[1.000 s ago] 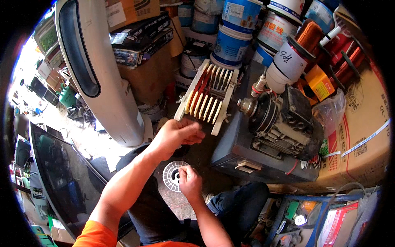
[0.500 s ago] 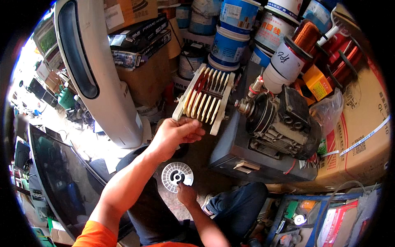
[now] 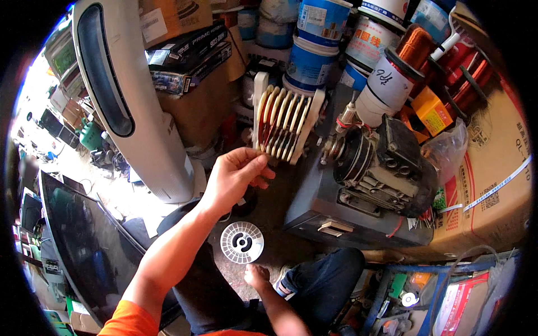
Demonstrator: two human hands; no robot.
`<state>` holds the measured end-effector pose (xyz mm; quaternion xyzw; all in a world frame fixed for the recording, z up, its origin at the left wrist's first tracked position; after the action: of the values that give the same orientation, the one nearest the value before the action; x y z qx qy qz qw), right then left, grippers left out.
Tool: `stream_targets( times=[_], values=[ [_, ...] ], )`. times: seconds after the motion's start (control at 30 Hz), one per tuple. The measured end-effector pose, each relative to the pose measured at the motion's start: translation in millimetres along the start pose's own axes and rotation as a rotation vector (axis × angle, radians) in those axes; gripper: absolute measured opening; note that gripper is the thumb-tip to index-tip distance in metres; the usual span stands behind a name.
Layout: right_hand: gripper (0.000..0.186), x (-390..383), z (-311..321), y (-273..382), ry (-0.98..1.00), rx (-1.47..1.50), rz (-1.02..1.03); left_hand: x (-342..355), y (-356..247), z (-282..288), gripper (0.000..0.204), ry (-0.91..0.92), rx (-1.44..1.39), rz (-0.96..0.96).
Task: The person winds red copper wire around a slotted wooden bobbin mounted on a motorized winding machine. They manually guide the wire through the slots to create a coil, then cut the wire and prepare the ends.
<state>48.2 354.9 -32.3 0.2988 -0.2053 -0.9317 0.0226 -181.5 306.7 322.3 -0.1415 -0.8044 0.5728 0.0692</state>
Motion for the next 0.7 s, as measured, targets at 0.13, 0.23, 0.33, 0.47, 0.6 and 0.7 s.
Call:
stream_targets(
  times=[0.13, 0.23, 0.33, 0.47, 0.6, 0.7],
  values=[
    [0.026, 7, -25, -27, 0.216, -0.164, 0.005, -2, 2, 5, 0.024, 0.04, 0.13, -0.053],
    [0.031, 11, 70, -35, -0.062, -0.006, -0.163, -14, 7, 14, 0.018, 0.182, 0.416, -0.14],
    [0.025, -1, 199, -9, -0.52, 0.603, -0.069, -24, 8, 14, 0.014, 0.268, 0.573, -0.089],
    [0.037, -44, 333, 97, -0.664, 1.164, 0.551, -30, 25, 31, 0.016, 0.365, 0.743, -0.076],
    [0.026, -51, 365, 118, -0.717, 1.5, 0.548, -32, 32, 29, 0.027, 0.464, 0.823, -0.016],
    [0.016, -54, 333, 104, -0.82, 1.367, 0.347, -29, 13, 19, 0.057, 0.544, 0.725, -0.098]
  ],
)
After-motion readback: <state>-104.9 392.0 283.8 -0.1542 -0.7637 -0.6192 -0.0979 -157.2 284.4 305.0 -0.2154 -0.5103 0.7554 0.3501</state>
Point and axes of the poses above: each hand's wrist, its own x-axis towards the middle knuckle, its own z-axis out of the back of the hand, y = z × x, the point moved 8 cm from there along x, towards the middle knuckle, and after that the axes turned 10 degrees about -x, right-handed, at the moved point
